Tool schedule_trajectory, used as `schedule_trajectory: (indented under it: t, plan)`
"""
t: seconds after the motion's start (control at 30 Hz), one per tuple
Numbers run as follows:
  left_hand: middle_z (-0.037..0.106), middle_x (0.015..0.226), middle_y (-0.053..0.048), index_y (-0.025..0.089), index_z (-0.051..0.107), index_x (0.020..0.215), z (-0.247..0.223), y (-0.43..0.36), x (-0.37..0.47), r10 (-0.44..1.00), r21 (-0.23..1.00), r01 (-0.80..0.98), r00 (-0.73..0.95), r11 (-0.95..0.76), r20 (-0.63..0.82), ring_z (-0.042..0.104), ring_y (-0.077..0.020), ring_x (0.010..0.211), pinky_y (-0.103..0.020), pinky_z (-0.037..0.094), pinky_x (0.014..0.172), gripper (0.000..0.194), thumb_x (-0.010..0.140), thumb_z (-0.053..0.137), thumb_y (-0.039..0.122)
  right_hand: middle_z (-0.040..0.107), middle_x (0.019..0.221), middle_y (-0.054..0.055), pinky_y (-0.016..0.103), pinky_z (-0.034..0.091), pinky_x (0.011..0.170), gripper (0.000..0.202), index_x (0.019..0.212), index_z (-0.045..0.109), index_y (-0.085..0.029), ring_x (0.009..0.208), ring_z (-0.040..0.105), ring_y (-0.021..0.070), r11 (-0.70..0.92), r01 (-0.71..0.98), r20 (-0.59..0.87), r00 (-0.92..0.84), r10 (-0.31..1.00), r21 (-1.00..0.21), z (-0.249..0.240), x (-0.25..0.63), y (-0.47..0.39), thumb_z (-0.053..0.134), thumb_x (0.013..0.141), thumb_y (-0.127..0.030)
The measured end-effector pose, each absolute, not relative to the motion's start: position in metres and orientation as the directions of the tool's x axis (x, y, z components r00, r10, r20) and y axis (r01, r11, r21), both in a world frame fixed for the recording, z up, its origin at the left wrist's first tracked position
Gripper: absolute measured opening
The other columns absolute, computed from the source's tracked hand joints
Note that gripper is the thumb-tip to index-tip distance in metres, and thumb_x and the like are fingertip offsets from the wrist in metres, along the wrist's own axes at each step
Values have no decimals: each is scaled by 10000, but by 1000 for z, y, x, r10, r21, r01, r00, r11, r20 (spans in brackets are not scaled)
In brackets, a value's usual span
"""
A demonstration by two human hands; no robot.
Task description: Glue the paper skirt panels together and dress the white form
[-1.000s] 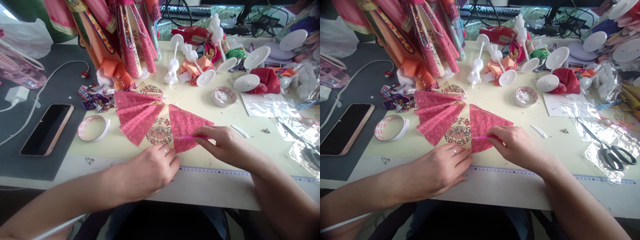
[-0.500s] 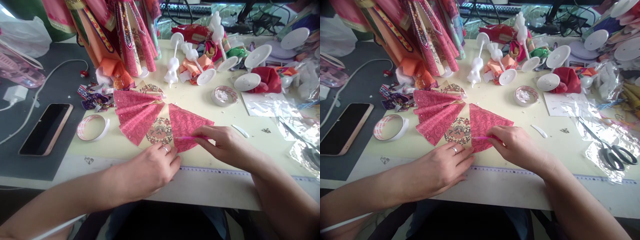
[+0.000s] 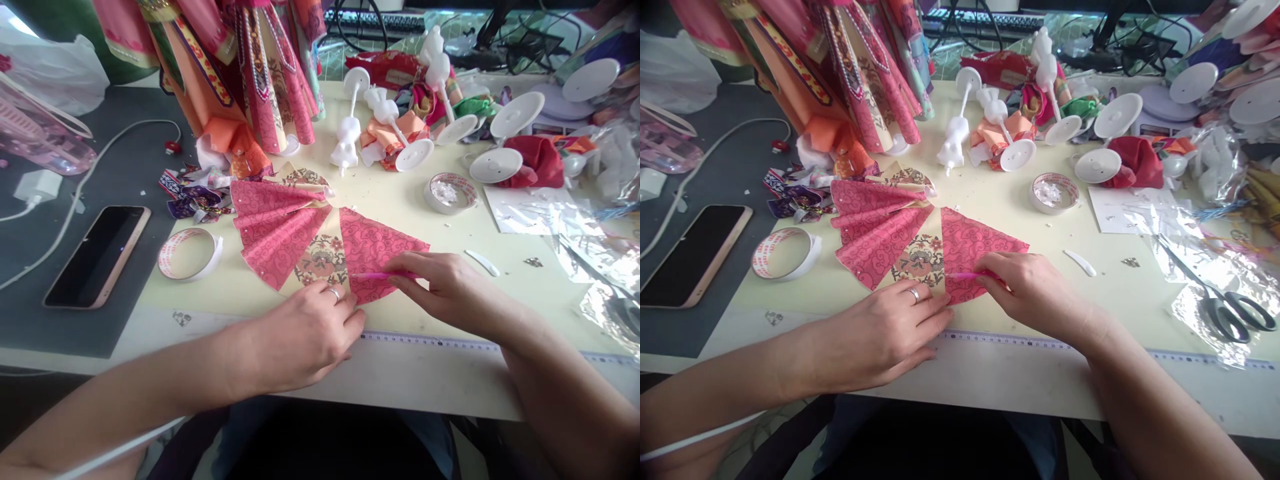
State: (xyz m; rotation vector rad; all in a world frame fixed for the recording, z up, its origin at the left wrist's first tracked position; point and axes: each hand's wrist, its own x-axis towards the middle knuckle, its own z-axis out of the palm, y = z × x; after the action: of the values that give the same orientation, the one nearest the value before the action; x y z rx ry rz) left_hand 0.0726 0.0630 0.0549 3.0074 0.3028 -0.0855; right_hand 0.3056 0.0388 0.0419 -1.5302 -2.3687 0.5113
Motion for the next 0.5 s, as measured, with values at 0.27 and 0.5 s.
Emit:
schedule_trajectory:
  t: [0.27,0.5]
  plan:
    - [663,943,-111,87,554,1136,47,76,73,184,51,179,974,-982,133,608,-219,868,-360,488,776,303,940,386,246,671,767,27,258,424,597,183,956,624,-193,647,595,131,355,831,48,-372,927,-429,44,307,37,461,912,-267]
    - [669,836,-68,130,601,988,50,87,68,305,159,269,911,-950,277,631,-185,820,-318,506,746,202,929,421,198,660,760,2,254,413,581,165,955,623,-212,629,569,117,365,824,94,-361,928,-434,44,309,36,479,901,-273]
